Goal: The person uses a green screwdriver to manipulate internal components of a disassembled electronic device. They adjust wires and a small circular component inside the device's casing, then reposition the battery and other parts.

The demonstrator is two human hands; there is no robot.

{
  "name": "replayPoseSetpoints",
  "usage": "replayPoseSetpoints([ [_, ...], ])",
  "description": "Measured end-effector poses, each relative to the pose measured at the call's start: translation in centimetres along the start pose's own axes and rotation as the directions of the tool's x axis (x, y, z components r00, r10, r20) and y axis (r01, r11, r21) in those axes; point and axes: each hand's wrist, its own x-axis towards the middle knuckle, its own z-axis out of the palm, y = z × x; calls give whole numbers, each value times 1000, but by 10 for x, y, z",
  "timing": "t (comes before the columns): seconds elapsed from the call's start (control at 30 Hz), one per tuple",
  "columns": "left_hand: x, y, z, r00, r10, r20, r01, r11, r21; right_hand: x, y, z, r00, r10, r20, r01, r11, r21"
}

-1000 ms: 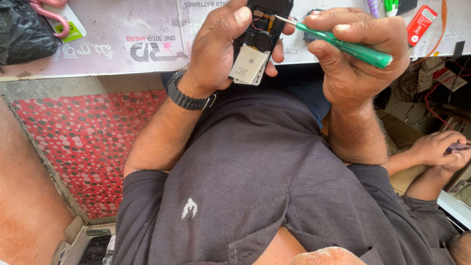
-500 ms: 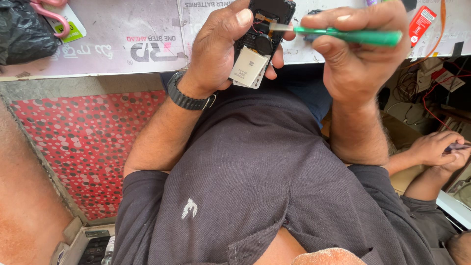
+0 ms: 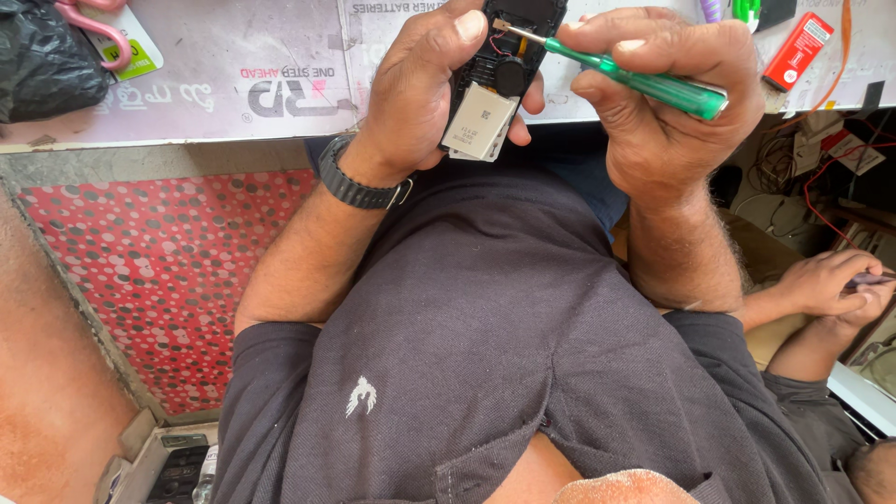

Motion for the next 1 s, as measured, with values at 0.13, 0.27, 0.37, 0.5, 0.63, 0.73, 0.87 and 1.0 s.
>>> replayPoseSetpoints([
  [0.13,1,-2,1,1000,18,-5,-18,1000,6,3,-2,2,1000,1,5,-1,1000,-10],
  [0.27,2,-5,1,999,35,-1,-35,999,-6,8,0,3,999,-33,20,34,999,-39],
  [0.37,2,-7,0,999,51,8,-51,999,3,10,-2,2,995,-75,61,80,993,-86],
  [0.5,2,-9,0,999,44,-12,-44,999,0,14,-12,0,989,-71,127,93,981,-171],
  [0.63,3,-8,0,999,36,-8,-36,999,-4,21,-26,-7,980,-1,200,38,982,-183],
  [0.73,5,-6,-2,999,42,19,-42,999,-6,29,-38,-15,959,74,275,-4,969,-248],
  [0.87,4,-7,-2,999,34,-3,-34,999,-9,37,-43,-20,939,82,333,22,954,-299],
  [1.0,5,-9,-4,999,34,1,-33,999,-26,36,-41,-21,937,44,348,68,951,-303],
])
